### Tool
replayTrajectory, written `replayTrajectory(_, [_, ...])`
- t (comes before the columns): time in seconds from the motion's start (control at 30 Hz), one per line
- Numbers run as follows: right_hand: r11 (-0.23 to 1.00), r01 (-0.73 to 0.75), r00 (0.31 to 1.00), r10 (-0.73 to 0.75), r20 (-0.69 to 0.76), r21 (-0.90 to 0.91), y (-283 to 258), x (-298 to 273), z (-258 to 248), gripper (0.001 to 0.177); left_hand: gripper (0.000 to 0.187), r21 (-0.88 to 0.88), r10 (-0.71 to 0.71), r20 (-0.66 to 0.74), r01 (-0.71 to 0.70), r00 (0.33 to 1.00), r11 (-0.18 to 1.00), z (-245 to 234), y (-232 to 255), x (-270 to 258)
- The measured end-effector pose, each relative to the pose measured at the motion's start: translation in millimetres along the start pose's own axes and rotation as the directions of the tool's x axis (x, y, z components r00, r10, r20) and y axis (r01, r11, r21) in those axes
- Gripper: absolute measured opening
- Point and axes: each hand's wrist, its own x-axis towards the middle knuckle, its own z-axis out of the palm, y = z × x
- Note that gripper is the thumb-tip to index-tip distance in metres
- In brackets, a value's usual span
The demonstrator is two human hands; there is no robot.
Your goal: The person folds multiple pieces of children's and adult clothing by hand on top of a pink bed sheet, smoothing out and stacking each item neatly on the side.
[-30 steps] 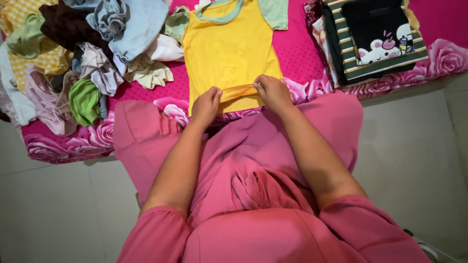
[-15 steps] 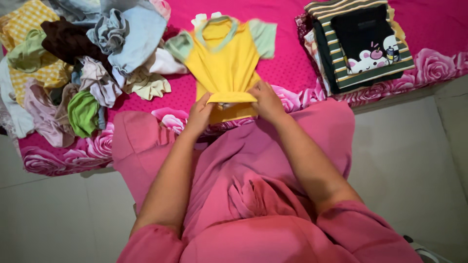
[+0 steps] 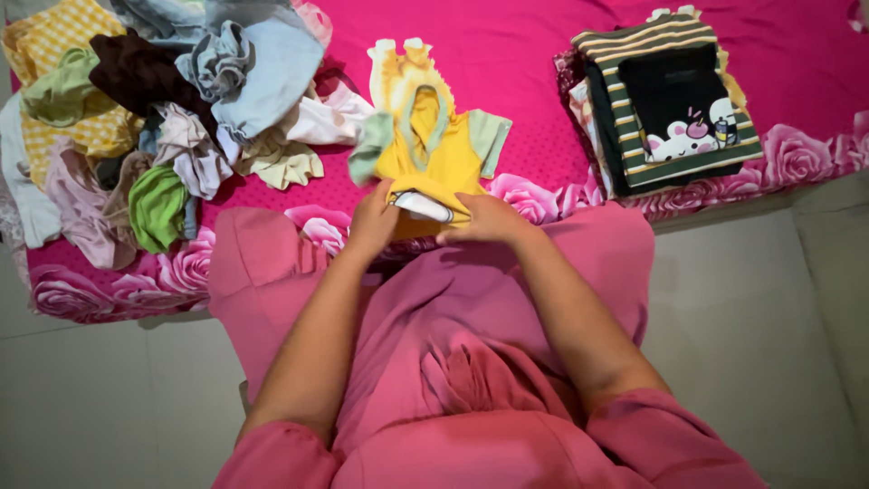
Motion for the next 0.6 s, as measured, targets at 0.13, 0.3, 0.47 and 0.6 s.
replayTrajectory(0.13, [0.928,0.308,0.95,-0.29,-0.113,0.21,15.2,10.5,16.0,0.04,0.058,-0.126,-0.045,0.21,0.073,0.977,0.989,-13.0,42.1,-3.5])
replayTrajectory(0.3, [0.818,-0.138,0.99,0.116,0.074,0.558,52.0,24.1,31.5,0.032,0.063,0.233,-0.178,0.389,0.09,0.904,0.968,-36.9,97.5,-6.6])
replayTrajectory(0.47, [0.606,-0.095,0.993,-0.003,0.122,0.789,54.1,28.8,42.0,0.038,0.053,0.241,-0.355,0.548,0.263,0.758,0.934,-33.2,80.1,-4.9])
replayTrajectory(0.6, [0.284,-0.257,0.955,-0.073,0.288,0.924,41.9,16.4,28.2,0.049,0.053,-0.361,-0.115,0.588,0.387,0.801,0.848,-17.3,41.9,-11.8])
